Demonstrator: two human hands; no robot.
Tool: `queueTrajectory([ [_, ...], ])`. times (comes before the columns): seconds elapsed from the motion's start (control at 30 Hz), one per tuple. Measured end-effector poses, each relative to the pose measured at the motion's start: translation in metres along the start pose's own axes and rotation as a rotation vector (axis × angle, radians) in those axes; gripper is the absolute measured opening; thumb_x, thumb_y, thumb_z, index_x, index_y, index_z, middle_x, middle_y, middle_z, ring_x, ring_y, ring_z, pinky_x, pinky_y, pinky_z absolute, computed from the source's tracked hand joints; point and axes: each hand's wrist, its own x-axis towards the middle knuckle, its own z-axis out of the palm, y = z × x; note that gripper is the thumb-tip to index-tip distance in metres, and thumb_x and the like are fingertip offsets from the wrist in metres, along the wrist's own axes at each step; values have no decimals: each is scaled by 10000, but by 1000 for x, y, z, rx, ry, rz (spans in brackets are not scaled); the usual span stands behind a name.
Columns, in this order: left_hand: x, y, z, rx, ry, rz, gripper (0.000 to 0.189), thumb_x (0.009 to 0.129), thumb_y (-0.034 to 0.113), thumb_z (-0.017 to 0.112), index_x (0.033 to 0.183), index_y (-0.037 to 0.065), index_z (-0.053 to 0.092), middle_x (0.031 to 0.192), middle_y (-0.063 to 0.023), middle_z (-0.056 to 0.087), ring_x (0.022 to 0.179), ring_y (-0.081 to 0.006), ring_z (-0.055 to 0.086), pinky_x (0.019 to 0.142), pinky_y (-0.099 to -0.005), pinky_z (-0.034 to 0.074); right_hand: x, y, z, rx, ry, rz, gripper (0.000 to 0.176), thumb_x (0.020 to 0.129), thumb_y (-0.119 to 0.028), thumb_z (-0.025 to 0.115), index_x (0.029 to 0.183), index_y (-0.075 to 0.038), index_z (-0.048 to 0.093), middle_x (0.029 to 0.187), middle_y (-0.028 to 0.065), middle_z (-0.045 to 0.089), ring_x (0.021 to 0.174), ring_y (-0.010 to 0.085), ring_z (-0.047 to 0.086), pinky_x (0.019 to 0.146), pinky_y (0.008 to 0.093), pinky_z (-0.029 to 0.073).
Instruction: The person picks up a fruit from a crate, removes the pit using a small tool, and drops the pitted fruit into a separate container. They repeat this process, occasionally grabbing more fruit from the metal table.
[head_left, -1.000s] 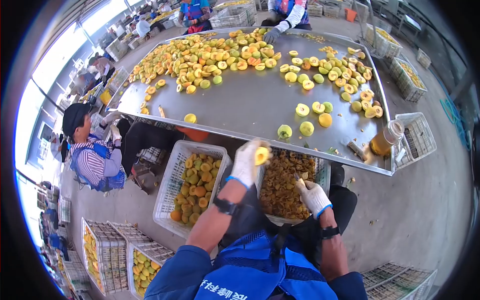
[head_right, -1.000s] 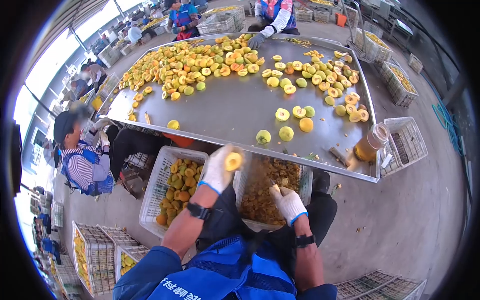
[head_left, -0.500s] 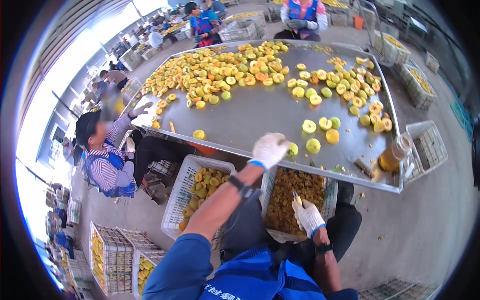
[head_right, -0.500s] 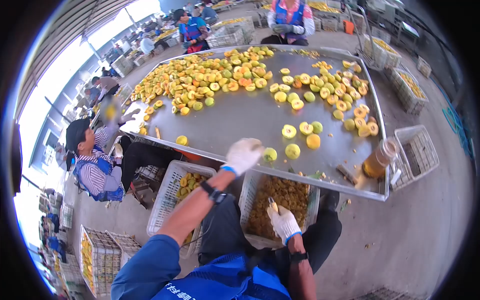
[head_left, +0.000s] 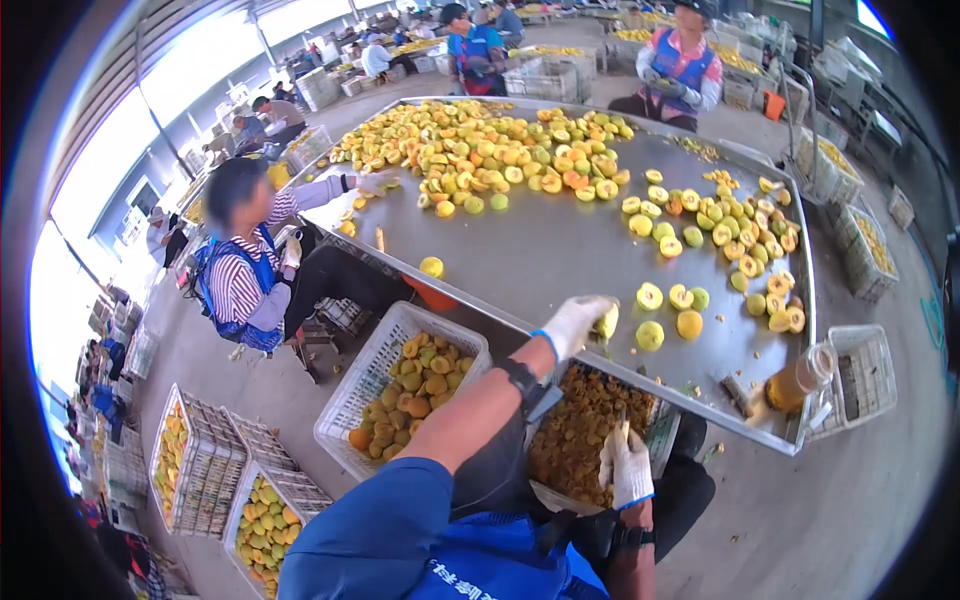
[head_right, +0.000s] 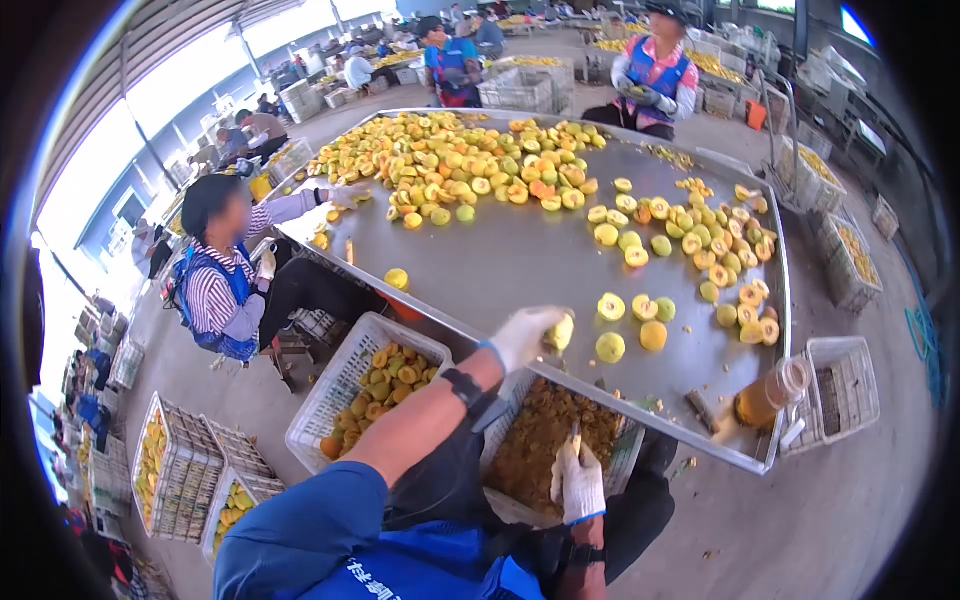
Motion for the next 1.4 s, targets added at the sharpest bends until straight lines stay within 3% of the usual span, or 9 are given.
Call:
queueTrajectory([
  [0.17,-54,0,-14,-496,-206,-18,370,984,290,538,1218,13,612,1092,-172,656,910,-288,651,760,-397,556,-11,-35,22,-209,-7,-133,261,1052,-320,509,928,-94,550,630,-16,505,405,97,445,377,258,339],
  [0.27,-84,-2,-3,-684,-175,-23,373,984,301,554,1207,9,617,1071,-183,659,897,-301,654,758,-403,557,-25,-64,46,-277,27,-178,222,1028,-236,547,979,-25,598,655,-3,511,618,60,454,530,286,377],
  [0.3,-89,-4,-1,-697,-156,-18,374,983,307,562,1203,10,621,1062,-182,663,892,-302,655,757,-404,558,-18,-61,49,-397,44,-312,241,1006,-228,568,997,10,600,674,130,574,601,210,550,568,363,435],
  [0.33,-93,-5,1,-709,-136,-10,374,982,312,570,1199,12,625,1054,-181,666,887,-304,657,757,-406,558,-17,-60,49,-397,52,-310,241,1006,-228,568,997,10,600,674,130,574,601,210,550,568,363,435],
  [0.43,-100,-12,4,-685,-148,8,376,988,321,573,1189,8,629,1037,-172,671,890,-297,661,804,-405,556,-17,-67,61,-567,94,-416,303,983,-272,596,1010,30,604,792,314,597,771,510,578,630,463,464],
  [0.57,-108,-13,23,-639,27,36,374,1007,325,549,1189,8,629,1024,-157,674,894,-278,662,840,-404,551,-16,-70,72,-679,140,-421,229,1000,-190,597,986,39,605,735,200,592,611,316,519,607,387,458],
  [0.7,-120,-12,32,-681,-22,24,355,1038,310,498,1165,6,629,1013,-146,663,864,-273,653,786,-401,568,-11,-68,79,-803,175,-444,287,1011,-227,578,1130,32,617,874,299,651,873,474,660,664,487,504],
  [1.03,-126,-21,53,-545,179,128,457,1062,436,458,1077,20,645,936,-120,670,792,-223,654,724,-356,567,-18,-66,90,-758,210,-395,414,1048,-259,494,1366,6,516,987,330,660,908,494,653,695,518,523],
  [1.4,-136,-24,58,-358,179,240,491,1065,457,453,1031,6,645,868,-106,659,690,-207,642,640,-347,570,-23,-57,85,-801,151,-406,435,1036,-205,499,1394,38,454,935,348,657,906,514,646,704,524,529],
])
